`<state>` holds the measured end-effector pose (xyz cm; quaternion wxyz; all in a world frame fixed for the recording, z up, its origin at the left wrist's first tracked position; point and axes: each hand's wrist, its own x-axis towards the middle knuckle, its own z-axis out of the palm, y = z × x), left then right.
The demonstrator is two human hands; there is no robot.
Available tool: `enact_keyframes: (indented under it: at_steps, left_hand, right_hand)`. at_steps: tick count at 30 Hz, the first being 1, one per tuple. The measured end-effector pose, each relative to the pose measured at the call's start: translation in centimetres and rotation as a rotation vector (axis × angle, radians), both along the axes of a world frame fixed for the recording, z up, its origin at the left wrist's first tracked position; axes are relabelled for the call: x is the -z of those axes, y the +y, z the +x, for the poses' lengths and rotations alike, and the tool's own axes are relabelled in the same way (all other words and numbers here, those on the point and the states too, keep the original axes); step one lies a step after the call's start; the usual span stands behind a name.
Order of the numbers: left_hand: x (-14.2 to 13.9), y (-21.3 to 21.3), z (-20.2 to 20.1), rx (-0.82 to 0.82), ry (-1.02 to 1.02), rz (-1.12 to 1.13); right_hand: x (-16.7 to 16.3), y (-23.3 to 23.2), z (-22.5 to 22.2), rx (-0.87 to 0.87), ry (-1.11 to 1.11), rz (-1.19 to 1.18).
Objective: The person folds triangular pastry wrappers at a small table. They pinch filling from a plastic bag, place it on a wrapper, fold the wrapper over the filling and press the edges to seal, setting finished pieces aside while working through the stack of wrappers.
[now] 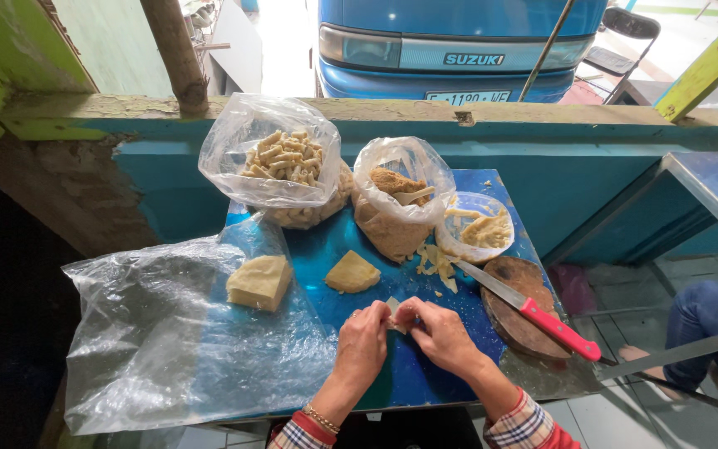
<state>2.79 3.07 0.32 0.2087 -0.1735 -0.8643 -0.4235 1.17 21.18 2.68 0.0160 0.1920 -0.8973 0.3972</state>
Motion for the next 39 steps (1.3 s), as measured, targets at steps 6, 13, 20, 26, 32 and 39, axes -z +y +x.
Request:
enact_keyframes:
  at_steps: [6, 13, 20, 26, 32, 39]
  left_hand:
    - [-0.5, -0.2, 0.5, 0.002, 0.022, 0.041]
    - [-1.0, 0.3, 0.3, -0.086, -0.09, 0.078]
    - [-0.3, 0.0, 0.6, -0.059, -0.001, 0.036]
    - [-0.1, 0.3, -0.2, -0.154, -0.095, -0.082]
    - [0.2, 0.4, -0.9, -0.22, -0.188, -0.047]
    - [0.1, -0.5, 0.8, -0.013, -0.043, -0.012]
  right_hand:
    - [-0.3, -0.8, 1.7, 0.034, 0.158, -0.148]
    - [1.4, -0.8, 1.4, -0.042, 0.365, 0.031]
    - [3.9, 0.0, -2.0, 0.0, -0.011, -0.202]
    - [3.2, -0.6, -1.1, 0.147, -0.066, -0.178]
    - [2.0, -1.7, 1.1, -0.051, 0.564, 0.095]
    - [1.9, -0.4, -0.5, 0.038, -0.056, -0.073]
